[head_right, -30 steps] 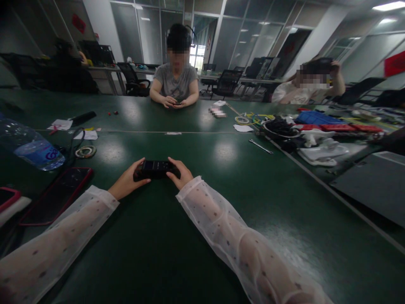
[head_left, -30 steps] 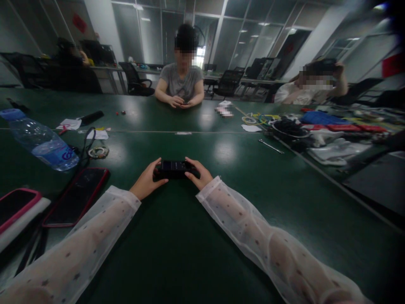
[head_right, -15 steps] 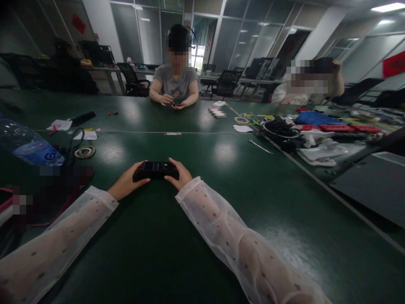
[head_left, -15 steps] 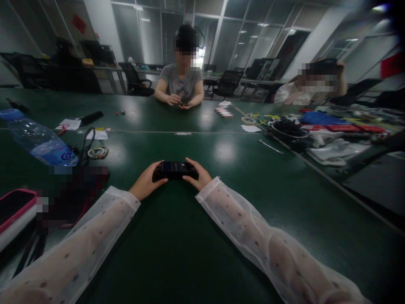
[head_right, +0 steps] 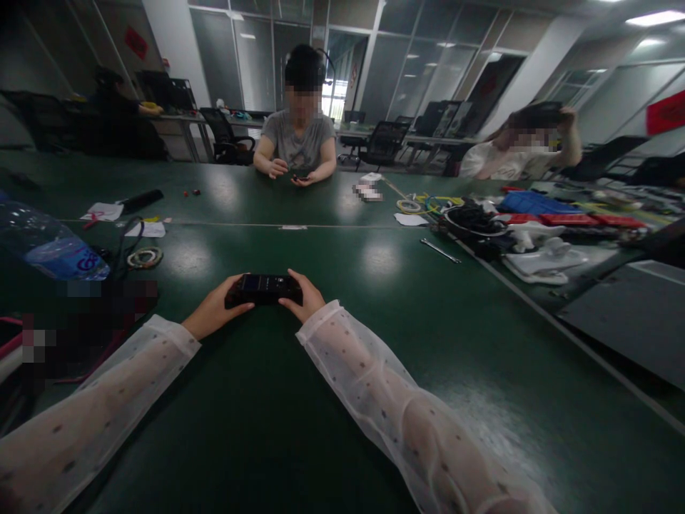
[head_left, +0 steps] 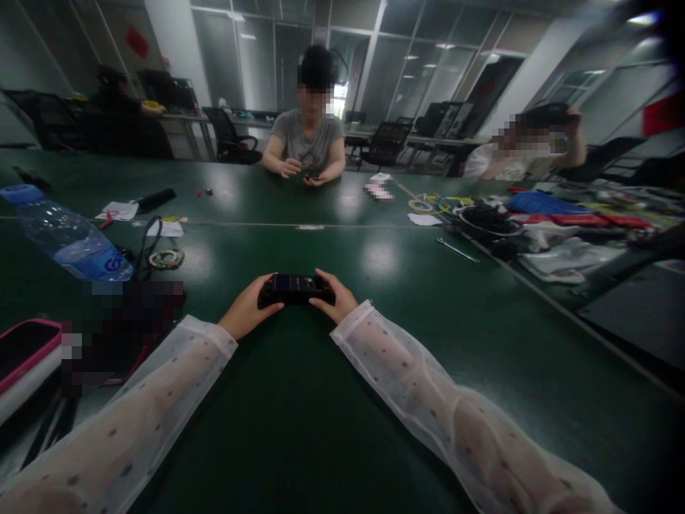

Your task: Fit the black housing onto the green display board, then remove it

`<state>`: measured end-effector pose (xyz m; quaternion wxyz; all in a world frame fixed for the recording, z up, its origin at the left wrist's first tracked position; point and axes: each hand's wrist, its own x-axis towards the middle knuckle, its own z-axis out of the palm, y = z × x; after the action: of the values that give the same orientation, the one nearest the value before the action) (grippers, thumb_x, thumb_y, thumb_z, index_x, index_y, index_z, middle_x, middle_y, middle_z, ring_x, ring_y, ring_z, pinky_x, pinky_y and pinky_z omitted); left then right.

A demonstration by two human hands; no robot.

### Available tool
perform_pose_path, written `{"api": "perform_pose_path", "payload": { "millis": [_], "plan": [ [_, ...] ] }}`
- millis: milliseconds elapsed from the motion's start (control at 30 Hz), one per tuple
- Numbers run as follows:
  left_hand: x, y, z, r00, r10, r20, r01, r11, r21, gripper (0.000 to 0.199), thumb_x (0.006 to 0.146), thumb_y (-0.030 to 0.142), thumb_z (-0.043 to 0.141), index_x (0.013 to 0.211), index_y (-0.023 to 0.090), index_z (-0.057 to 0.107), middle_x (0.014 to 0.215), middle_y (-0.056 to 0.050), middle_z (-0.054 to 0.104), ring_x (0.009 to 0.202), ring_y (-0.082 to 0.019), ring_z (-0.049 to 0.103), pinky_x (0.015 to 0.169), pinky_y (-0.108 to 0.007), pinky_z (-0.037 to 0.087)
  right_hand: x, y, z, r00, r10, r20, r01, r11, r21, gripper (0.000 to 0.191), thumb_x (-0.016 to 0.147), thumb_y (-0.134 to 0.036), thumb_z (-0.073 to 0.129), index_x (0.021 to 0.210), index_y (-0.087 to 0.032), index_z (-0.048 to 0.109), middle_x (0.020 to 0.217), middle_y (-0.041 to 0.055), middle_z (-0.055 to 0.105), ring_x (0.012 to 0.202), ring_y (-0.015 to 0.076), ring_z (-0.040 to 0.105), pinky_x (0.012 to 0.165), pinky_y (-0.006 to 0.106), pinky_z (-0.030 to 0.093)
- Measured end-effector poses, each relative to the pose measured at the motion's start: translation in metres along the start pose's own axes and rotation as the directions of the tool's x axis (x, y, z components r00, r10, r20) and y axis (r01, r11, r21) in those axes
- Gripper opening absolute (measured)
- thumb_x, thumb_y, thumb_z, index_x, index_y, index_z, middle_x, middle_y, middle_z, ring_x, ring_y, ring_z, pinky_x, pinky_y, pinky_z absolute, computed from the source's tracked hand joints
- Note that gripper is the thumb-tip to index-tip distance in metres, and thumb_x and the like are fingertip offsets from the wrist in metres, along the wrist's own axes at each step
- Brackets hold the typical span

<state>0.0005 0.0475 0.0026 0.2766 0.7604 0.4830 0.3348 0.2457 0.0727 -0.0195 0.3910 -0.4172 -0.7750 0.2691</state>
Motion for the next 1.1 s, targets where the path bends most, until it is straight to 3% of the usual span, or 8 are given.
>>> {"api": "perform_pose_path", "payload": {
  "millis": [600,800,1100],
  "plan": [
    [0.0,-0.003,0.001,1.0,0.021,0.001,-0.021,1.0,0.022,0.061,0.078,0.033,0.065,0.131,0.02,0.038,0.127,-0.012,0.052,0.115,-0.028,0.051,0.093,-0.047,0.044,0.0,-0.003,-0.002,0.999,0.038,0.029,-0.038,0.999,-0.012,0.071,0.072,-0.027,0.07,0.133,-0.024,0.036,0.122,0.0092,0.054,0.115,0.0244,0.053,0.099,0.047,0.043],
    [0.0,-0.01,0.004,0.998,0.064,-0.027,-0.063,0.997,0.051,0.065,0.076,0.035,0.067,0.132,0.02,0.037,0.13,-0.014,0.049,0.118,-0.029,0.049,0.096,-0.048,0.041,0.001,-0.009,-0.003,0.999,0.022,0.026,-0.022,1.0,-0.007,0.06,0.069,-0.024,0.072,0.123,-0.025,0.046,0.116,0.0067,0.056,0.109,0.0229,0.056,0.096,0.045,0.045],
    [-0.001,-0.005,0.002,1.0,-0.008,-0.007,0.008,0.999,0.04,0.067,0.076,0.036,0.066,0.133,0.019,0.035,0.128,-0.013,0.051,0.113,-0.028,0.052,0.09,-0.046,0.045,0.001,-0.012,-0.002,0.998,0.057,-0.015,-0.057,0.998,0.035,0.053,0.066,-0.022,0.074,0.113,-0.023,0.05,0.11,0.0069,0.06,0.105,0.0227,0.058,0.094,0.045,0.047]
  ]
}}
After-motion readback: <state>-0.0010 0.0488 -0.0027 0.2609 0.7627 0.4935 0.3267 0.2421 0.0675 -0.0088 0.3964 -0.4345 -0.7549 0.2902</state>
